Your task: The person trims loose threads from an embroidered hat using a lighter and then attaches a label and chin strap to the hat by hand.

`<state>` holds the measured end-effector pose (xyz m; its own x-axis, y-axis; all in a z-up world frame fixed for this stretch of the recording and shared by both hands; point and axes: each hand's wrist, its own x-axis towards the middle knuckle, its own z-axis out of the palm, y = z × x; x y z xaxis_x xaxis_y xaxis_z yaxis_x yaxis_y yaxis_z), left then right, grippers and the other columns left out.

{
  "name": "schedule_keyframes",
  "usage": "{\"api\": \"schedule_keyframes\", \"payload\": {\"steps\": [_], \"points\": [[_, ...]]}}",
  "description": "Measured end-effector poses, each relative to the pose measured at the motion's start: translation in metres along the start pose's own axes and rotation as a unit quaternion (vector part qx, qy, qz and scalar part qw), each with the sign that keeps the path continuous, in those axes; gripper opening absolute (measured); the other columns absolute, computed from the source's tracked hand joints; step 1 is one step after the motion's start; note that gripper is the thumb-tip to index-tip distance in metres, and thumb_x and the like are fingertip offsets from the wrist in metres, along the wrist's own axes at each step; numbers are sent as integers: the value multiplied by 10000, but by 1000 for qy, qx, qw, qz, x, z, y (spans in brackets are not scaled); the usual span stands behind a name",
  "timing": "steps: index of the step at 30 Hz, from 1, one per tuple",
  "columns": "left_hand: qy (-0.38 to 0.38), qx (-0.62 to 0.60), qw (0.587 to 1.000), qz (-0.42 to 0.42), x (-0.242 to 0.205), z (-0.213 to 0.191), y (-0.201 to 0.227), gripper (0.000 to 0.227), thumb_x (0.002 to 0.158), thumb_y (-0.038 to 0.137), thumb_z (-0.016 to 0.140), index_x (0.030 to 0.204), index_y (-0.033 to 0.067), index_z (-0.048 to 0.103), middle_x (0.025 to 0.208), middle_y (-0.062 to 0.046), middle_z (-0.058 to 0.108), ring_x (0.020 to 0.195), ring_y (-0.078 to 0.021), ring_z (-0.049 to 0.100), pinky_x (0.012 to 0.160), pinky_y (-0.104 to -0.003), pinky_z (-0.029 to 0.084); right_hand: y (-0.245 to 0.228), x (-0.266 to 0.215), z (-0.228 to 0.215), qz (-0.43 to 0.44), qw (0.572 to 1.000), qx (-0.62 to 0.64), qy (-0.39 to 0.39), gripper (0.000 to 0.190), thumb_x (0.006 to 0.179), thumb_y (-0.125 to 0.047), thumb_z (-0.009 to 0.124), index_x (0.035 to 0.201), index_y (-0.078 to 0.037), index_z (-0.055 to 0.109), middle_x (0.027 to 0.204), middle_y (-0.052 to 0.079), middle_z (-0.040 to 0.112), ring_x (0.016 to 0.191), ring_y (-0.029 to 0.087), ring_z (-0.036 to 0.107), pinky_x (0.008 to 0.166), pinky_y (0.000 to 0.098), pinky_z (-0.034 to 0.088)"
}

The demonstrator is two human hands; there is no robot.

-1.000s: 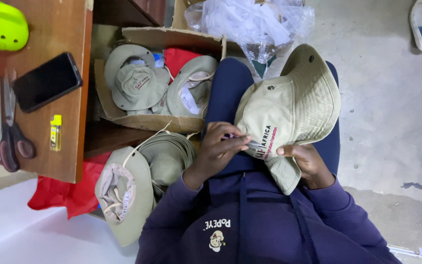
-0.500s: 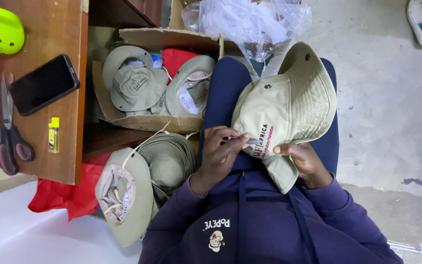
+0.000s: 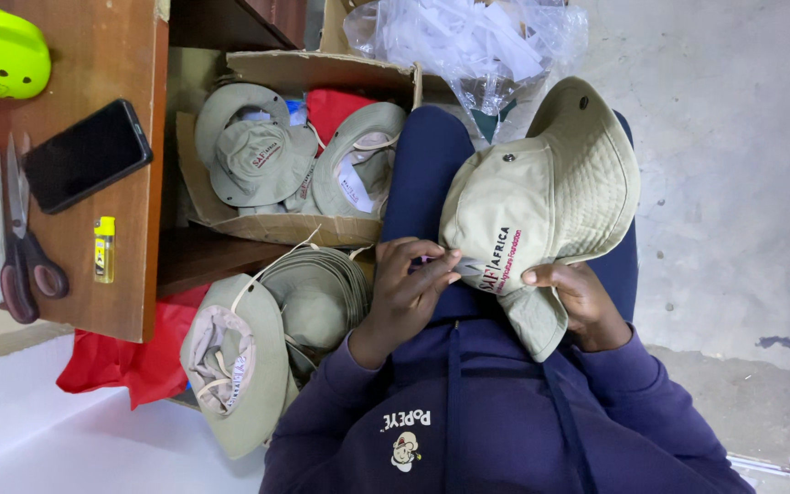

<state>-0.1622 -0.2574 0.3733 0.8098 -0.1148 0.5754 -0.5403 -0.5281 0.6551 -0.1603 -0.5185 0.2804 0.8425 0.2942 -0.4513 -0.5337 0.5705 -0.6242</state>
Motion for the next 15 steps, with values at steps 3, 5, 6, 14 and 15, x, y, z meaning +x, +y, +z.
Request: {"api": "schedule_keyframes", "payload": {"steps": [3,5,6,14,15], "points": [[-11,-6,1000,13,5,-3,0,305,930,168,828,1234,148,808,1056,-95,689,977,-331,695,893,-452,492,48,25,-79,13,1000,0,-1,642,717,48,661,1355,103,611,1109,272,730,1015,454,754,893,664,585],[-19,-11,1000,20,8,-6,-1,301,931,171,827,1231,152,807,1062,-95,691,979,-333,693,890,-455,487,58,15,-96,18,1000,-5,6,647,720,65,648,1364,107,607,1118,280,728,1014,462,751,896,662,579],[-25,-25,999,25,9,-7,-2,289,932,176,826,1220,153,811,1061,-92,692,975,-332,694,884,-455,491,40,7,-62,17,1000,3,6,640,715,57,655,1351,113,611,1099,283,730,998,465,756,881,671,584],[-4,-25,1000,4,9,1,8,306,913,154,838,1218,127,812,1071,-99,693,993,-326,683,925,-447,502,-6,-8,23,-6,1000,-25,-11,660,688,99,713,1342,87,632,1123,237,750,1028,424,761,889,633,604],[-5,-16,1000,4,10,0,10,312,918,152,835,1228,127,806,1062,-99,692,986,-326,689,921,-453,506,-10,-7,26,-12,999,-32,-11,644,695,99,718,1333,87,632,1126,233,749,1034,415,759,892,629,608]]}}
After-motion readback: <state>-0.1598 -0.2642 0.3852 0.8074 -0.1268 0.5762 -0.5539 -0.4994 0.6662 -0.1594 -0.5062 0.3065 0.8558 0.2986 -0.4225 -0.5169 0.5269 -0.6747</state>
